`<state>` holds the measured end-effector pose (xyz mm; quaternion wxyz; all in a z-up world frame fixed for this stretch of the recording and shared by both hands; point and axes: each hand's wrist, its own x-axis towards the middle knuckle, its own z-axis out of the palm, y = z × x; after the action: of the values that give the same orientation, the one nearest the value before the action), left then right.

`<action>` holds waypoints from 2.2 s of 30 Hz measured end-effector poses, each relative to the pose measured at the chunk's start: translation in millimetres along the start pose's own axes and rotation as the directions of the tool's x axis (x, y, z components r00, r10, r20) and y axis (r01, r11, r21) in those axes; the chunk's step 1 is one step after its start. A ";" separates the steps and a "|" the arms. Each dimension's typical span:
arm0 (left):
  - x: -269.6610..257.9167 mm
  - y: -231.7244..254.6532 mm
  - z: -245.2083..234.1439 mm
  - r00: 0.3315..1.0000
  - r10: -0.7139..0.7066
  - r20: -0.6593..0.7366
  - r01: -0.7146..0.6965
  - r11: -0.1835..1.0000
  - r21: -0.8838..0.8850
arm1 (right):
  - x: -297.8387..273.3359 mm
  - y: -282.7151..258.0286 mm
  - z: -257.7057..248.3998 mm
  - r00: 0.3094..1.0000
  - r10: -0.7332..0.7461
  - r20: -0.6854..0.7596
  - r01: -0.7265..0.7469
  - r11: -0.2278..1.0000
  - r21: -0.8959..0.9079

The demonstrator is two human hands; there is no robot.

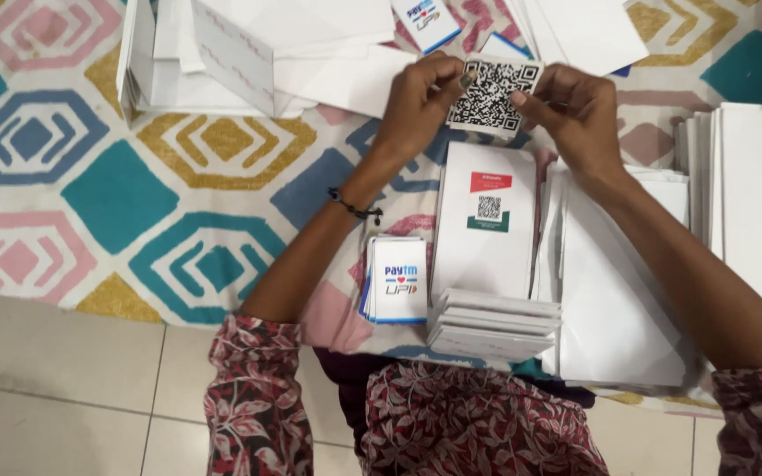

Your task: The person sits on a patterned floor and assembles small paper kits by inserting Paytm UPI cards and QR code sheets into white envelopes. They handle the items one at a time, stacking completed envelopes and occasionally adjusting the piles.

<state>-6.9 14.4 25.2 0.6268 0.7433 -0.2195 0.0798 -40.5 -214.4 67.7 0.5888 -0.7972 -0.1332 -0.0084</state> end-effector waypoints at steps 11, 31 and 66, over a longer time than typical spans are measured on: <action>-117.5 167.9 -85.9 0.972 -0.202 0.124 0.170 0.959 0.229 | -63.7 -103.6 43.6 0.877 -0.059 0.477 0.091 0.995 -0.045; -217.8 166.4 -87.6 0.964 0.058 0.261 -0.192 0.830 0.523 | 27.0 1.7 -17.1 0.912 -0.178 0.369 0.396 0.617 -0.680; -17.3 -47.6 -0.4 0.950 -0.300 -0.083 0.222 0.840 -0.496 | 92.5 5.3 22.7 0.970 -0.176 0.170 0.201 0.969 -0.144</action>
<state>-1.9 24.3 -24.2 0.8117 0.5788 -0.0787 -0.0053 46.6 -175.9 71.6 0.5071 -0.8238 -0.2531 -0.0125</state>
